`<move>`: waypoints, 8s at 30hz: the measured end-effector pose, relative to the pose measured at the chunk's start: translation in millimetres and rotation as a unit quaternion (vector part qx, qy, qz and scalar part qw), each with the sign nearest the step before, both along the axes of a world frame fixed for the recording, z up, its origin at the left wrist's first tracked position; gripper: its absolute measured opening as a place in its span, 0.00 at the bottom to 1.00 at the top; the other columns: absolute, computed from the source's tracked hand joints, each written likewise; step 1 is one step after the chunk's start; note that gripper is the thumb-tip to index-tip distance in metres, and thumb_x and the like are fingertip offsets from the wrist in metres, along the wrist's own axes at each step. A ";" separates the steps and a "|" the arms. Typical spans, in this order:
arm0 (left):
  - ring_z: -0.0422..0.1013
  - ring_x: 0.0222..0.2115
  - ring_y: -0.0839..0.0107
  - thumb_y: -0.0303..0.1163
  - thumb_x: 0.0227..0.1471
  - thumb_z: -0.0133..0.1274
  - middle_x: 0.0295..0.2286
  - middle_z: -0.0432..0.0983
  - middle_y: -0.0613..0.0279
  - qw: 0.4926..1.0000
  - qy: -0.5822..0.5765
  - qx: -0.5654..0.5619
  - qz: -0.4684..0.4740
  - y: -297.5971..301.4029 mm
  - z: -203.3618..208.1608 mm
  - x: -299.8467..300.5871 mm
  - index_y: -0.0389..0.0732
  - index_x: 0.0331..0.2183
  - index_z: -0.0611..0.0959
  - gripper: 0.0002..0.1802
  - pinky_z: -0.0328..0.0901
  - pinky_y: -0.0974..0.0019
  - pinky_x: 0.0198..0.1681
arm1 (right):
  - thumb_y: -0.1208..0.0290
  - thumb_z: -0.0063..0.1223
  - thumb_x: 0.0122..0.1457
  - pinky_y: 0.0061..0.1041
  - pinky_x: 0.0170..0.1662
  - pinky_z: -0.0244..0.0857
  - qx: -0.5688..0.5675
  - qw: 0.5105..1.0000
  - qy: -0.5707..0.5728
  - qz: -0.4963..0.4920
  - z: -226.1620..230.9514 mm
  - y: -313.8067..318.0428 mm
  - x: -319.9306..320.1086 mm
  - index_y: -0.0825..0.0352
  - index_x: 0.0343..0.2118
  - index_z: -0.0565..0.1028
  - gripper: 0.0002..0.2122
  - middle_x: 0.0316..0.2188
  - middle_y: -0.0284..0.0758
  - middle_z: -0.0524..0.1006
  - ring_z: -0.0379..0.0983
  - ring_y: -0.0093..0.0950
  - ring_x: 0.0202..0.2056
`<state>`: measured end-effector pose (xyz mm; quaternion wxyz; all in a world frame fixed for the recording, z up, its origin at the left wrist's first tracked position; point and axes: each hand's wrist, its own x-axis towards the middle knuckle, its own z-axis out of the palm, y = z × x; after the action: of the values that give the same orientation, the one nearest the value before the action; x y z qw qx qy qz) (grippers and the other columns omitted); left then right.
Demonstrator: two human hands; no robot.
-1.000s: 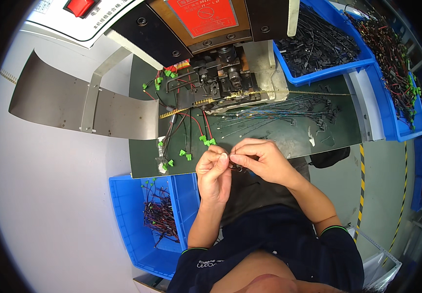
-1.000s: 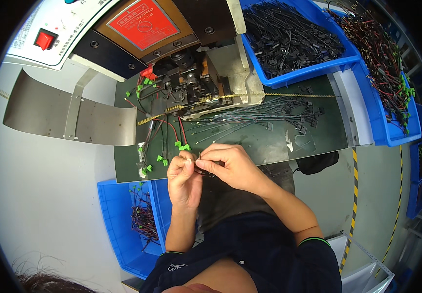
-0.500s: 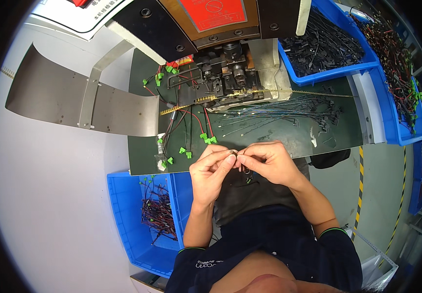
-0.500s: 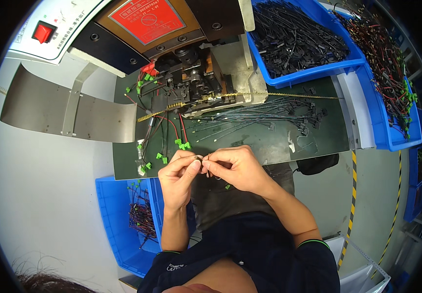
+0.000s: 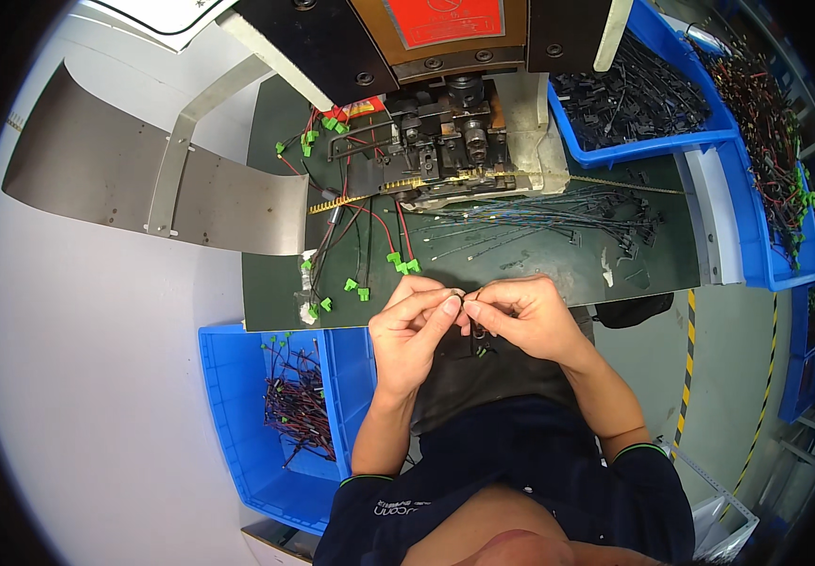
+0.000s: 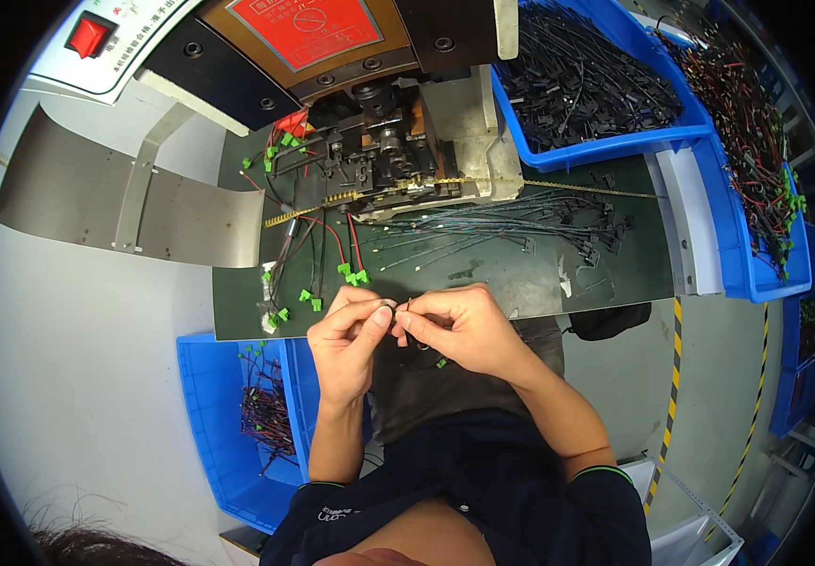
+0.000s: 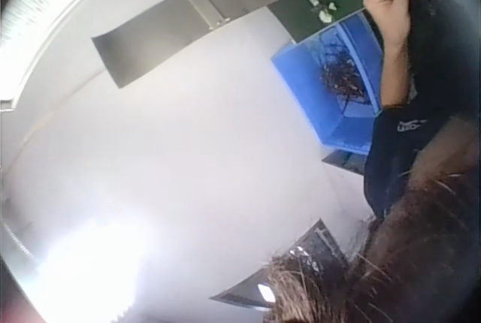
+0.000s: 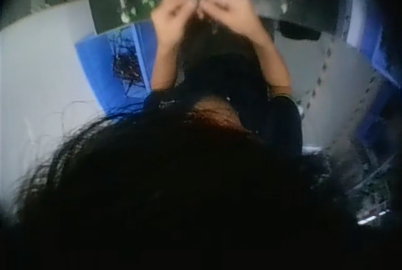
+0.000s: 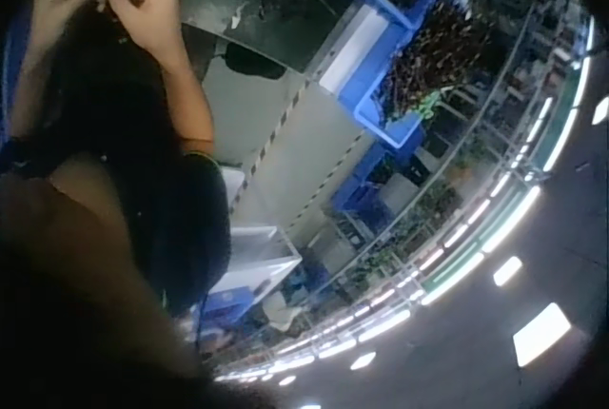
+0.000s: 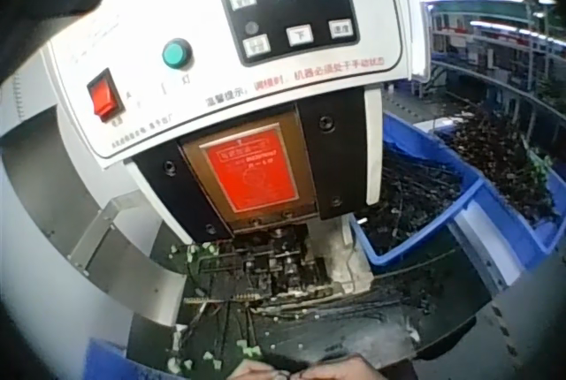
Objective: The person attaches wire ends and components by hand, crimps terminals onto wires using a crimping machine, and lifts a bundle of wire harnesses from a bin.
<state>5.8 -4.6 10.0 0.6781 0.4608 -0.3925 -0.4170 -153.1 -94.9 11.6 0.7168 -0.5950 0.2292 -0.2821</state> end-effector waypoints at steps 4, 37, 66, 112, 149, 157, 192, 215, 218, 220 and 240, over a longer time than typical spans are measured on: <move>0.76 0.31 0.69 0.15 0.55 0.55 0.37 0.73 0.53 1.000 -0.005 0.000 0.004 0.4 -0.5 0.9 0.27 0.39 0.83 0.08 0.75 0.68 0.32 | 0.77 0.56 0.63 0.16 0.31 0.69 0.023 1.000 -0.014 0.009 -3.1 0.7 0.9 0.74 0.34 0.81 0.06 0.28 0.34 0.82 0.76 0.16 0.29; 0.66 0.53 0.53 0.24 0.53 0.55 0.48 0.72 0.54 0.706 -0.661 0.150 0.206 -36.7 -22.2 93.7 0.36 0.46 0.81 0.16 0.61 0.52 0.56 | 0.74 0.49 0.66 0.13 0.20 0.58 0.152 0.959 -0.102 -0.216 -17.0 -61.6 51.7 0.67 0.28 0.70 0.09 0.38 0.41 0.82 0.72 0.17 0.21; 0.73 0.34 0.53 0.25 0.50 0.61 0.34 0.75 0.52 0.804 -0.535 0.168 0.196 -17.2 11.7 85.8 0.34 0.42 0.82 0.15 0.68 0.57 0.40 | 0.73 0.49 0.66 0.14 0.20 0.59 0.141 0.969 -0.076 -0.187 -8.7 -53.5 41.4 0.69 0.30 0.72 0.07 0.35 0.41 0.82 0.71 0.17 0.20; 0.70 0.22 0.69 0.12 0.52 0.49 0.27 0.76 0.47 0.905 -0.312 -0.058 0.284 115.2 93.0 73.7 0.25 0.37 0.80 0.09 0.65 0.73 0.25 | 0.73 0.54 0.46 0.28 0.35 0.73 -0.705 0.668 0.232 -0.062 -3.5 -72.7 35.6 0.64 0.32 0.75 0.09 0.31 0.29 0.74 0.72 0.28 0.36; 0.74 0.26 0.71 0.18 0.58 0.54 0.31 0.78 0.54 0.991 0.053 0.057 0.110 7.8 1.2 7.2 0.27 0.40 0.81 0.07 0.71 0.69 0.31 | 0.80 0.57 0.61 0.16 0.24 0.68 -0.053 0.996 0.051 -0.043 -28.1 26.4 -22.7 0.73 0.34 0.77 0.02 0.32 0.34 0.78 0.74 0.18 0.26; 0.73 0.28 0.74 0.19 0.57 0.55 0.34 0.75 0.56 0.998 -0.001 0.035 0.044 7.4 3.1 -8.6 0.29 0.37 0.80 0.05 0.69 0.72 0.33 | 0.81 0.60 0.57 0.20 0.31 0.71 -0.173 0.980 0.017 -0.100 0.0 16.3 -3.3 0.72 0.36 0.79 0.05 0.33 0.36 0.79 0.76 0.22 0.32; 0.69 0.27 0.75 0.20 0.59 0.53 0.32 0.72 0.60 0.995 0.086 0.019 0.042 -5.3 -10.7 -18.4 0.29 0.39 0.82 0.07 0.66 0.72 0.31 | 0.75 0.56 0.63 0.19 0.33 0.72 -0.058 0.998 0.022 -0.020 5.1 -3.4 -1.4 0.73 0.33 0.81 0.07 0.25 0.34 0.82 0.79 0.19 0.28; 0.71 0.26 0.74 0.16 0.56 0.55 0.33 0.74 0.56 0.998 -0.026 0.050 0.021 -6.0 -2.8 -14.0 0.26 0.38 0.83 0.07 0.67 0.73 0.30 | 0.76 0.56 0.63 0.17 0.31 0.72 -0.080 0.994 0.024 -0.065 4.7 3.0 -4.9 0.75 0.33 0.80 0.07 0.26 0.35 0.81 0.78 0.18 0.28; 0.71 0.24 0.73 0.18 0.56 0.56 0.30 0.75 0.56 0.994 -0.050 0.043 0.086 -1.0 -3.8 -17.1 0.27 0.35 0.84 0.05 0.67 0.73 0.28 | 0.76 0.55 0.64 0.17 0.30 0.72 -0.045 0.992 0.008 -0.115 -7.0 3.8 0.1 0.75 0.34 0.81 0.07 0.27 0.35 0.81 0.78 0.19 0.28; 0.70 0.22 0.73 0.20 0.55 0.56 0.27 0.75 0.57 0.973 -0.214 0.012 0.089 9.5 -9.9 -2.9 0.28 0.31 0.85 0.05 0.65 0.72 0.27 | 0.75 0.54 0.64 0.17 0.29 0.72 0.052 0.984 -0.048 -0.166 -13.1 -3.7 0.5 0.75 0.37 0.80 0.08 0.28 0.35 0.81 0.78 0.19 0.28; 0.70 0.37 0.59 0.19 0.43 0.54 0.35 0.70 0.54 0.803 -0.528 0.161 0.225 -25.3 -19.1 104.2 0.38 0.45 0.82 0.23 0.66 0.61 0.43 | 0.74 0.54 0.64 0.19 0.25 0.72 0.094 0.971 -0.041 -0.218 -14.6 -61.6 40.1 0.76 0.36 0.80 0.09 0.27 0.37 0.80 0.76 0.21 0.25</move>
<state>110.0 -29.9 -9.1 0.3567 0.7875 -0.5025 -0.0020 -113.0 -156.5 -3.0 0.6997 -0.4487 0.3494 -0.4324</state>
